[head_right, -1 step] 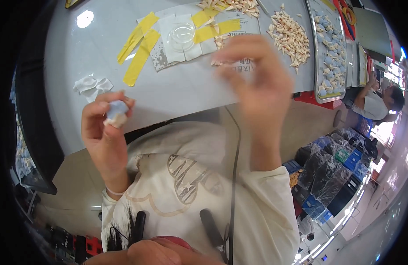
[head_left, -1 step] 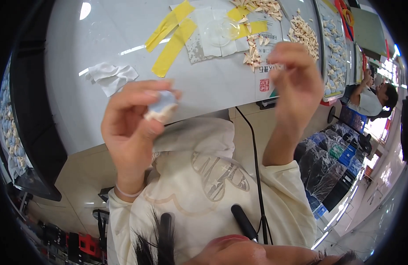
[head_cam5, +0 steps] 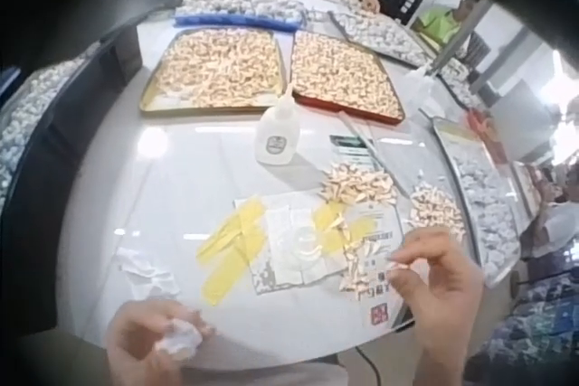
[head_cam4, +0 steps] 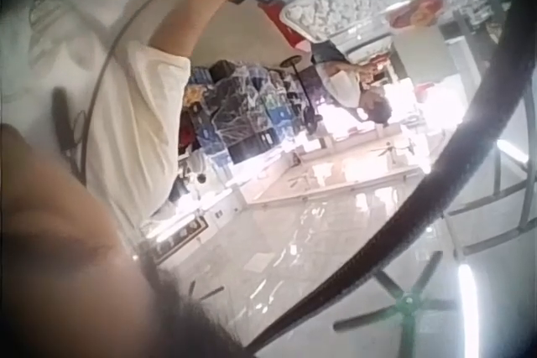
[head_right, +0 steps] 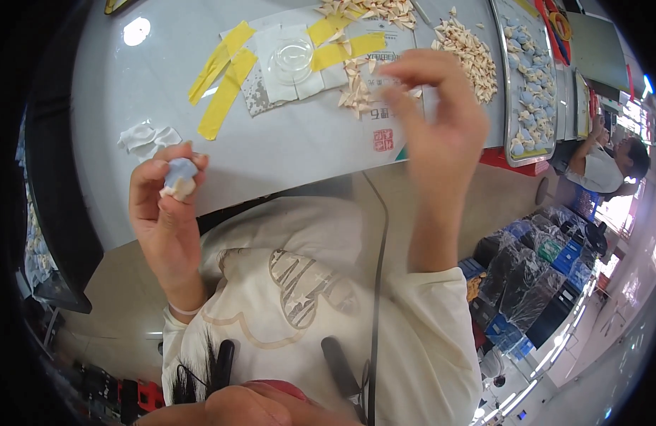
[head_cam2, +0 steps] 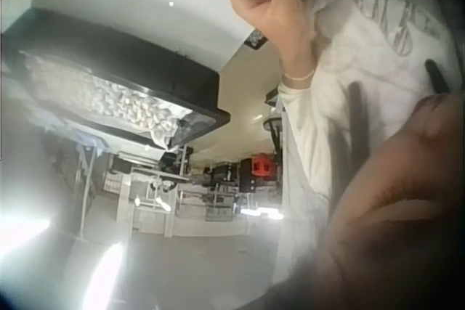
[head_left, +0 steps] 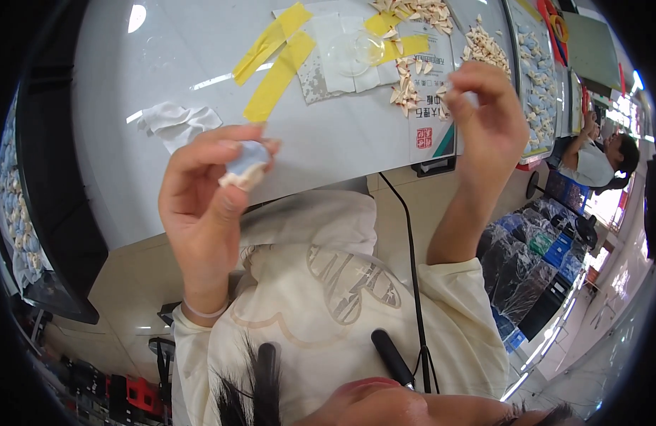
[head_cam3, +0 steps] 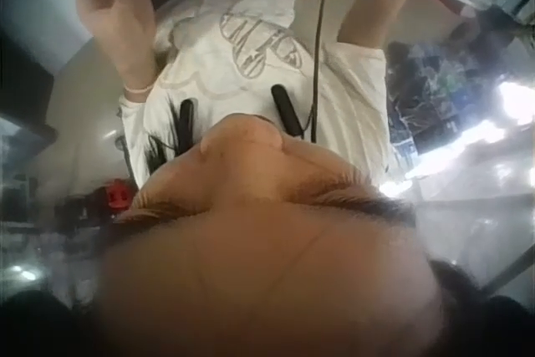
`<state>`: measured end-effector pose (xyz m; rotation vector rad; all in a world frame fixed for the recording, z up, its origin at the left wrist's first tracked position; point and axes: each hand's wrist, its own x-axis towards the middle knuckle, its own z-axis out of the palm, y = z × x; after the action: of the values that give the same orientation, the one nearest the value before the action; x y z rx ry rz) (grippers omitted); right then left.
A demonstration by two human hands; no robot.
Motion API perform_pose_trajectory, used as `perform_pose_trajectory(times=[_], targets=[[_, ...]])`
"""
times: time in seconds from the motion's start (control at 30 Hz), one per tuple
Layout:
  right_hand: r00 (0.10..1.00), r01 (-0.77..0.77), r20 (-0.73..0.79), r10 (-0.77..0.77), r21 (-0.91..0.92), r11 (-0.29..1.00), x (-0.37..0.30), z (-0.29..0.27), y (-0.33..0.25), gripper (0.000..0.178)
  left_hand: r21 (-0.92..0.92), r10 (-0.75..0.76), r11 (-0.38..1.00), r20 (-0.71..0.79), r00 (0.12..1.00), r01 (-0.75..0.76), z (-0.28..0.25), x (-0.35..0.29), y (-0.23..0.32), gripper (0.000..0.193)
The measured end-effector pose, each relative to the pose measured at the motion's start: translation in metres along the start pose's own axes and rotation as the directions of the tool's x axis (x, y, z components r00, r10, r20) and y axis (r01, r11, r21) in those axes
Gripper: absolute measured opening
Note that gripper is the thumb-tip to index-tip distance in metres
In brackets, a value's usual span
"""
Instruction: The person assembles small plastic figurines by hand, attaching toy hair and toy head components to toy bodies.
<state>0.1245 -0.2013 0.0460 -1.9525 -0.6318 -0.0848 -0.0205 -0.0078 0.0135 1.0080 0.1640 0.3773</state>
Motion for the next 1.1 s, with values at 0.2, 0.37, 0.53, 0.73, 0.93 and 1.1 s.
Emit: perform_pose_trajectory(times=[0.2, 0.37, 0.53, 0.73, 0.93, 1.1], targets=[[0.978, 0.074, 0.21, 0.002, -0.355, 0.932, 0.027, -0.024, 0.026, 0.012, 0.04, -0.041, 0.998, -0.051, 0.998, 0.043, -0.016, -0.001, 0.003, 0.035], [0.926, 0.177, 0.378, -0.018, -0.39, 0.903, 0.036, -0.014, 0.034, 0.012, 0.037, -0.042, 0.998, -0.067, 0.997, 0.044, -0.002, -0.001, 0.001, 0.036], [0.932, 0.226, 0.358, -0.065, -0.428, 0.875, 0.034, -0.014, 0.028, 0.009, 0.06, -0.004, 0.998, -0.043, 0.999, 0.006, 0.0, 0.001, -0.001, 0.036], [0.985, -0.051, 0.157, 0.064, -0.09, 0.995, 0.02, -0.016, 0.02, 0.01, -0.039, -0.056, 0.998, -0.025, 0.998, 0.055, -0.003, 0.0, 0.0, 0.031], [0.953, -0.065, 0.302, -0.002, 0.21, 0.975, 0.004, -0.033, 0.022, 0.018, -0.044, -0.009, 0.999, 0.044, 0.999, 0.011, -0.001, 0.001, 0.003, 0.029], [0.935, -0.153, 0.353, 0.023, 0.346, 0.926, -0.002, -0.024, 0.02, 0.022, 0.022, 0.044, 0.999, 0.1, 0.994, -0.047, -0.002, 0.0, -0.001, 0.029]])
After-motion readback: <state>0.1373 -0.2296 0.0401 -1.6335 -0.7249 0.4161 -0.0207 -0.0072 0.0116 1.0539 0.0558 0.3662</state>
